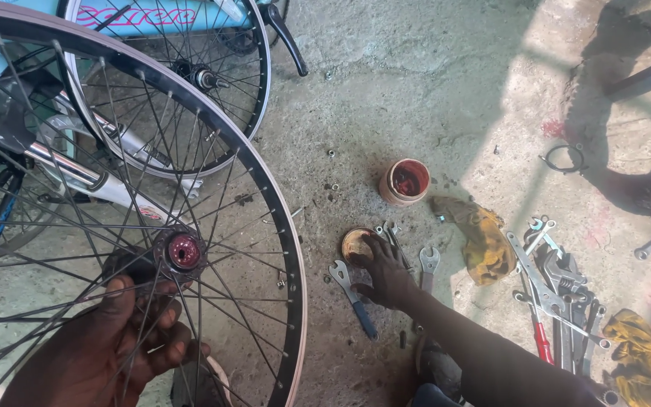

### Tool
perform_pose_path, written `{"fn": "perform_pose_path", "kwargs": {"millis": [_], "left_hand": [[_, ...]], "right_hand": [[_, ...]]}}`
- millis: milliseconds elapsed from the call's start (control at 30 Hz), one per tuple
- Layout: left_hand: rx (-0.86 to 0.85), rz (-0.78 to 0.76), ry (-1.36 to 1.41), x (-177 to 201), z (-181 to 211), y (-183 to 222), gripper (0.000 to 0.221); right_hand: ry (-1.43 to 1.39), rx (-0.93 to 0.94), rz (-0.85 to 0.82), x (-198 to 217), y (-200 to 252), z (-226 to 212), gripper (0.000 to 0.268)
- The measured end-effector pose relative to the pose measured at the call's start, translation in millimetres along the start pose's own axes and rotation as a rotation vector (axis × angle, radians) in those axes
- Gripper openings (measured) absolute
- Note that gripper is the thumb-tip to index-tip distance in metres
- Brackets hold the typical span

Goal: Reassembling a bicycle wheel hub by applying grease and carefully inserting ball bearings into the bearing race.

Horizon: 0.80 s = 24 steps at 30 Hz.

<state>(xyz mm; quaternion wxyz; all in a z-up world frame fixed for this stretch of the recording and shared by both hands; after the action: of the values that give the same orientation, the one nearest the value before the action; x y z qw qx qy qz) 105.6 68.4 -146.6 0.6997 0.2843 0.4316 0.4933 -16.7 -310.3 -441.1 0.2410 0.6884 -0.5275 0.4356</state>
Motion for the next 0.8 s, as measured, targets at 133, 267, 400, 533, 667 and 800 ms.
{"fn": "perform_pose_path", "kwargs": {"millis": [133,267,400,533,667,800], "left_hand": [[-0.033,-0.062,-0.011,-3.0,0.8,1.6,0.058],[-0.042,-0.039,-0.008,-2.3,0.1,2.3,0.053],[-0.034,-0.079,0.011,-3.9,0.4,1.3,0.050],[-0.050,-0.094,-0.003,-4.6,0.4,1.5,0.047],[-0.056,-0.104,-0.009,-9.4,1.1,3.6,0.048],[-0.049,-0.109,-0.005,-3.2,-0.7,-2.5,0.046]], "right_hand": [[-0.057,-0.010,0.092,3.3,-2.9,2.2,0.061],[-0.080,-0.029,0.120,8.8,-5.2,0.4,0.053],[-0.012,-0.068,-0.006,2.0,-4.9,0.6,0.069],[0.039,-0.085,-0.177,8.9,-10.6,-9.2,0.067],[0.121,0.014,-0.195,3.7,-10.3,-13.4,0.077],[0.116,0.030,-0.145,-4.3,-7.0,-10.7,0.079]]}}
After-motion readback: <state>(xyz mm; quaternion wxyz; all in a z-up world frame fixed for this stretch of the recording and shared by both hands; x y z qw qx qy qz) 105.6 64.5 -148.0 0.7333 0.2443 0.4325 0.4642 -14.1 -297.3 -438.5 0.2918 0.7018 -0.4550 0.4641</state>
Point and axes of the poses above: each hand's wrist, its own y-axis away from the middle knuckle, its own x-axis out of the back of the hand, z = x × y, the point moved 3 cm from there along -y, towards the middle knuckle, and after that the axes turned 14 degrees about x, right-handed, at the moved point
